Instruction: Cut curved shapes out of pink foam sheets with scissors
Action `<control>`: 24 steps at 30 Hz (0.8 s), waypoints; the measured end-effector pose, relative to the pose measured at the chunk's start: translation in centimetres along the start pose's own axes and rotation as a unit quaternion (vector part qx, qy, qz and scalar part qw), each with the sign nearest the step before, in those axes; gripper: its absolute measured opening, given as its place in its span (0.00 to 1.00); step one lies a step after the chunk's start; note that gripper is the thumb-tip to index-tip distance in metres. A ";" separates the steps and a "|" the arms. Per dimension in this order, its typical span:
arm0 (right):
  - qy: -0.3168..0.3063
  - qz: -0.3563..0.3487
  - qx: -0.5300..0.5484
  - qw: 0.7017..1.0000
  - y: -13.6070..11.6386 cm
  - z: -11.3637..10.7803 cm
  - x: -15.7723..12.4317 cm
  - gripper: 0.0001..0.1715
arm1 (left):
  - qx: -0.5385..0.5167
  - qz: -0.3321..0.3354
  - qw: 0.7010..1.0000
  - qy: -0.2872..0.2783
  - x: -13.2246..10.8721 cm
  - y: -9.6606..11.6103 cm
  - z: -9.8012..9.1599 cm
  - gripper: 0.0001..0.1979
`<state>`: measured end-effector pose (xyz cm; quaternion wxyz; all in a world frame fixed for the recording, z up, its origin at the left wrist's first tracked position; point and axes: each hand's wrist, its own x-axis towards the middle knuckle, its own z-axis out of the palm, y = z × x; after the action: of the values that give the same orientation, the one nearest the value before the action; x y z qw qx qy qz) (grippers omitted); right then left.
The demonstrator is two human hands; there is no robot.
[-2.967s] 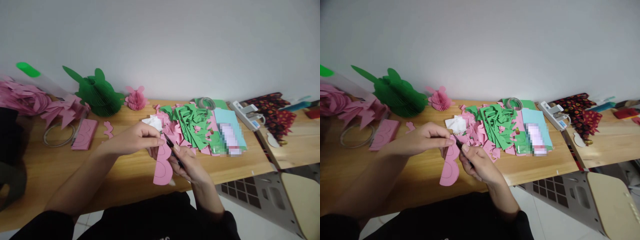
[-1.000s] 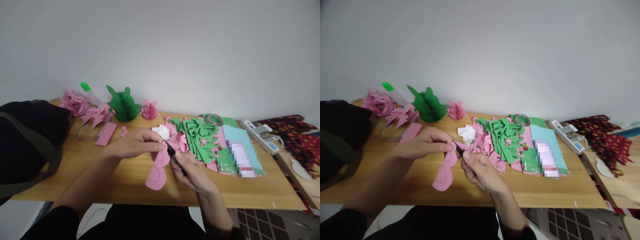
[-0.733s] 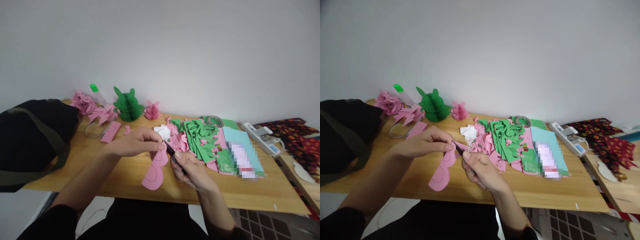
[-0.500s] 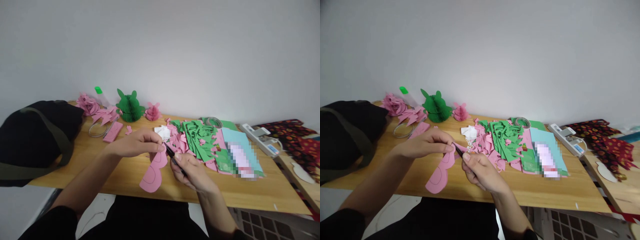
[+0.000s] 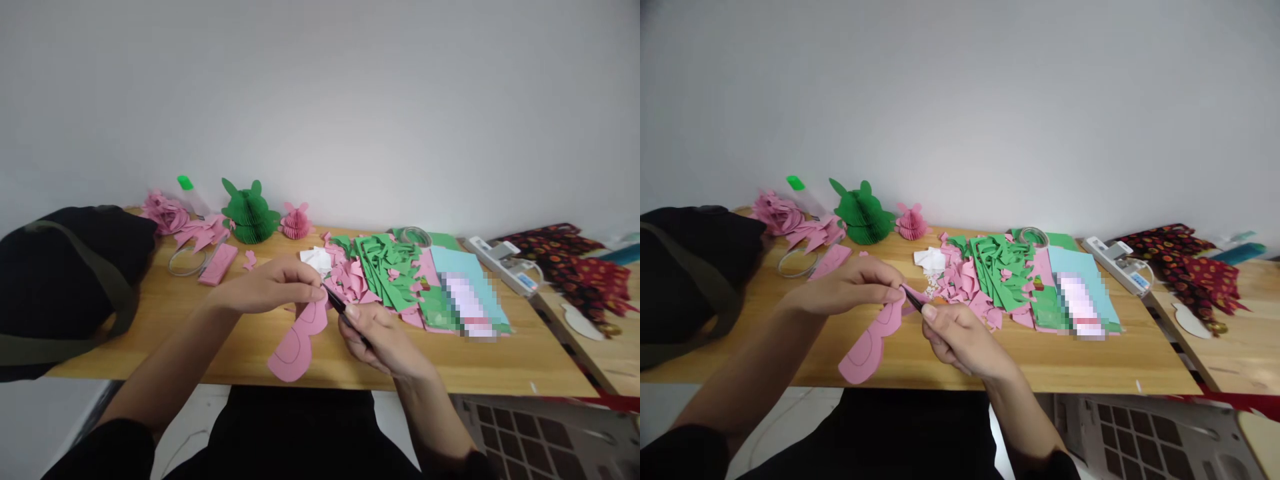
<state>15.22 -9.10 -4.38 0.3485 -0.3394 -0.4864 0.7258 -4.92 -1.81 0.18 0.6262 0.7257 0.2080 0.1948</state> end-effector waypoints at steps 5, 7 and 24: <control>0.010 0.011 0.007 1.000 0.3 -0.2 -0.1 0.31 | -0.006 -0.010 1.000 -0.001 0.5 -0.3 0.2 0.15; 0.015 0.010 0.007 1.000 0.5 -0.4 -0.1 0.32 | 0.001 -0.012 1.000 -0.004 0.7 -0.5 0.2 0.15; 0.029 0.020 0.028 0.999 0.9 -2.0 0.6 0.32 | 0.015 -0.039 0.999 -0.004 2.5 -1.4 -0.6 0.16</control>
<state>16.35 -7.90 -5.91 0.3566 -0.3601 -0.4490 0.7359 -3.21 0.20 -1.11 0.6229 0.7272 0.2369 0.1644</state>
